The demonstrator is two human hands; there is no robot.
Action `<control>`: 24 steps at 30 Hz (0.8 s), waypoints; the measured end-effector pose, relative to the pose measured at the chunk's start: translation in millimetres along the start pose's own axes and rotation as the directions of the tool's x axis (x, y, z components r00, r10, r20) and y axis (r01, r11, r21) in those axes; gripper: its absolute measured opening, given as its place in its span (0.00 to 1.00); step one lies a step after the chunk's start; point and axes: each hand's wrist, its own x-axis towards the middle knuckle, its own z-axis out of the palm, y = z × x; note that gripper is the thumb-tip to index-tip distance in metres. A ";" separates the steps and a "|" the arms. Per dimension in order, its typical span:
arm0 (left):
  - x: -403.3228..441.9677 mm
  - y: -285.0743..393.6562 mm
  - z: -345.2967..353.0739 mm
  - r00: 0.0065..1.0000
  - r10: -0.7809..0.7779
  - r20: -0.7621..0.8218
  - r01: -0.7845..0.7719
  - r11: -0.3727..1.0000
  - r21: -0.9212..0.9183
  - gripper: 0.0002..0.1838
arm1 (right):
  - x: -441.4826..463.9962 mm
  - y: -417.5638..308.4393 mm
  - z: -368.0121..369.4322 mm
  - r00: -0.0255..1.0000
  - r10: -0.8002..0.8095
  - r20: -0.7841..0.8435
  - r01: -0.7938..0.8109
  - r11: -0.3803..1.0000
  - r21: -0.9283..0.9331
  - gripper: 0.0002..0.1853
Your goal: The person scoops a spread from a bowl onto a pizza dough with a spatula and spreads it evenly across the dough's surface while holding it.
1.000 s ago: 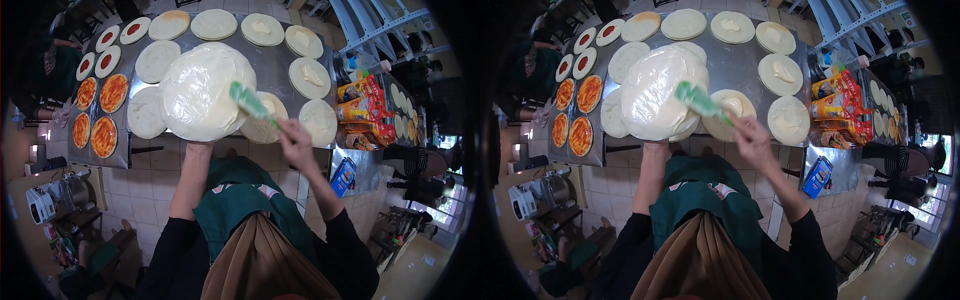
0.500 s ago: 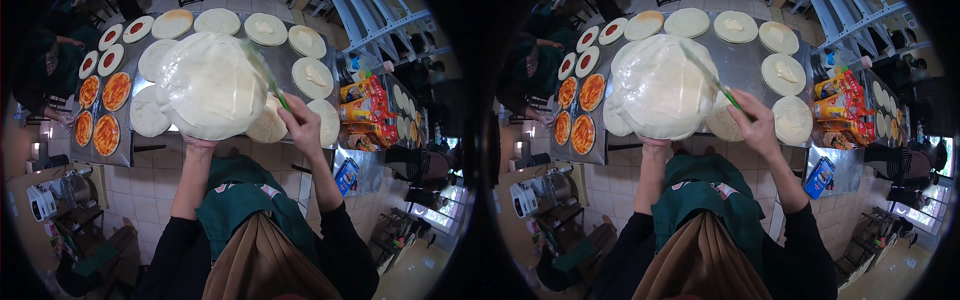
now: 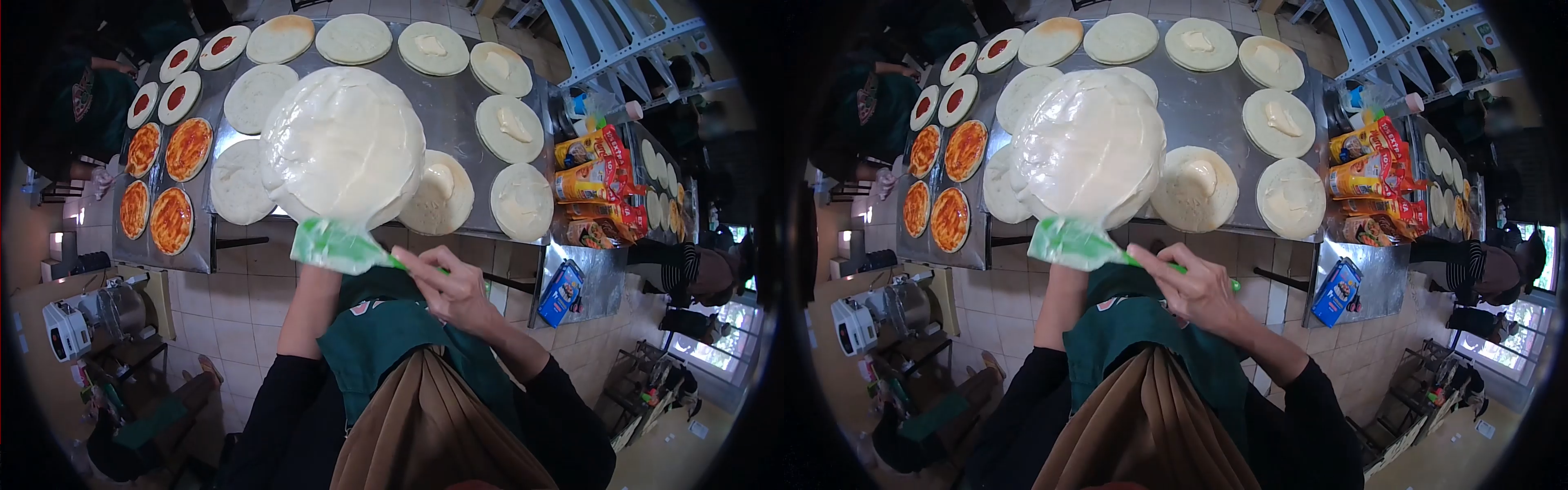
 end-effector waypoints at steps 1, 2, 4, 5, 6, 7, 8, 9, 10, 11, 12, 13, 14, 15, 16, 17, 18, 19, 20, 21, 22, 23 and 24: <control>-1.0 -1.1 -1.3 1.000 -0.002 0.000 0.002 1.000 0.011 0.35 | 2.9 2.4 -0.8 0.998 0.037 -0.055 -0.035 0.998 0.048 0.26; -4.0 -2.2 -2.9 1.000 -0.008 0.003 0.008 1.000 0.022 0.35 | 7.2 7.7 -2.9 0.991 0.083 -0.107 -0.072 0.992 0.099 0.25; -0.9 -5.5 -13.0 1.000 -0.005 0.009 0.005 0.999 0.037 0.35 | 16.1 39.5 -11.3 0.935 0.223 -0.276 -0.183 0.969 0.163 0.21; 1.3 -4.9 -11.9 1.000 0.001 0.009 -0.001 0.999 0.042 0.35 | 13.5 43.1 -10.4 0.940 0.225 -0.255 -0.207 0.974 0.098 0.21; 1.5 -3.1 -8.9 1.000 0.012 0.008 -0.012 0.999 0.048 0.35 | 14.0 45.7 -10.1 0.946 0.224 -0.236 -0.223 0.974 0.031 0.22; -2.0 0.7 -7.9 1.000 0.023 0.005 -0.023 0.998 0.053 0.35 | 9.3 38.7 -0.6 0.968 0.129 -0.214 -0.126 0.992 0.031 0.23; -3.2 1.9 -4.7 1.000 0.028 0.000 -0.028 0.998 0.061 0.35 | -0.5 25.5 10.9 0.982 0.036 -0.188 -0.030 0.999 0.035 0.24; -3.6 1.6 -6.1 1.000 0.031 -0.003 -0.031 0.997 0.070 0.35 | -6.4 16.0 13.2 0.993 -0.028 -0.113 0.032 0.999 0.033 0.26; -4.7 0.7 -7.7 1.000 0.031 -0.004 -0.030 0.996 0.080 0.35 | -7.4 12.2 14.2 0.995 -0.026 -0.092 0.033 0.997 0.075 0.26; 8.3 -6.0 2.8 1.000 0.028 -0.001 -0.027 0.996 0.090 0.35 | -3.6 16.7 11.0 0.989 0.031 -0.143 -0.013 0.992 0.122 0.24; -1.4 -4.9 -9.4 1.000 0.024 0.005 -0.025 0.995 0.099 0.35 | 3.5 26.2 4.8 0.977 0.092 -0.193 -0.059 0.984 0.170 0.23; 1.1 -6.1 -10.5 1.000 0.027 0.012 -0.028 0.994 0.105 0.35 | 12.0 37.2 -4.0 0.949 0.176 -0.263 -0.117 0.968 0.223 0.21; 0.6 -5.0 -11.0 0.999 0.034 0.017 -0.036 0.993 0.108 0.35 | 18.7 59.0 -11.3 0.931 0.199 -0.307 -0.145 0.971 0.190 0.20; 0.9 -4.0 -9.8 0.999 0.041 0.020 -0.043 0.993 0.112 0.35 | 25.7 77.0 -14.4 0.917 0.182 -0.356 -0.131 0.978 0.162 0.20; 0.4 -2.6 -8.6 0.999 0.047 0.025 -0.050 0.992 0.116 0.35 | 20.7 76.5 -11.4 0.923 0.206 -0.326 -0.156 0.972 0.173 0.19; 0.3 -0.8 -3.8 0.998 0.057 0.027 -0.060 0.991 0.121 0.35 | 14.2 71.6 -7.3 0.928 0.227 -0.296 -0.178 0.967 0.182 0.19; 0.0 1.0 -6.3 0.998 0.067 0.022 -0.069 0.990 0.126 0.35 | 7.5 65.8 -1.9 0.934 0.243 -0.261 -0.197 0.962 0.190 0.19; 2.1 0.2 -6.8 0.997 0.071 0.015 -0.072 0.989 0.133 0.35 | -1.9 53.2 12.1 0.932 0.207 -0.297 -0.146 0.966 0.214 0.18; 1.1 -0.2 -8.5 0.997 0.073 0.008 -0.073 0.987 0.142 0.35 | -14.4 42.0 20.7 0.950 0.224 -0.217 -0.159 0.947 0.279 0.19; 2.8 -1.4 -9.3 0.997 0.074 0.005 -0.074 0.986 0.151 0.35 | -20.7 33.3 36.9 0.963 0.186 -0.194 -0.088 0.900 0.427 0.22; -5.0 0.6 -9.1 0.997 0.074 0.006 -0.074 0.984 0.161 0.35 | -24.3 24.5 46.1 0.973 0.188 -0.134 -0.099 0.864 0.493 0.22; 0.2 -2.1 -1.9 0.997 0.074 0.011 -0.074 0.983 0.170 0.35 | -20.2 21.1 52.4 0.972 0.187 -0.142 -0.085 0.843 0.531 0.21; -8.6 1.6 -8.8 0.997 0.076 0.016 -0.078 0.981 0.177 0.35 | -12.7 19.9 53.0 0.971 0.185 -0.154 -0.068 0.822 0.566 0.20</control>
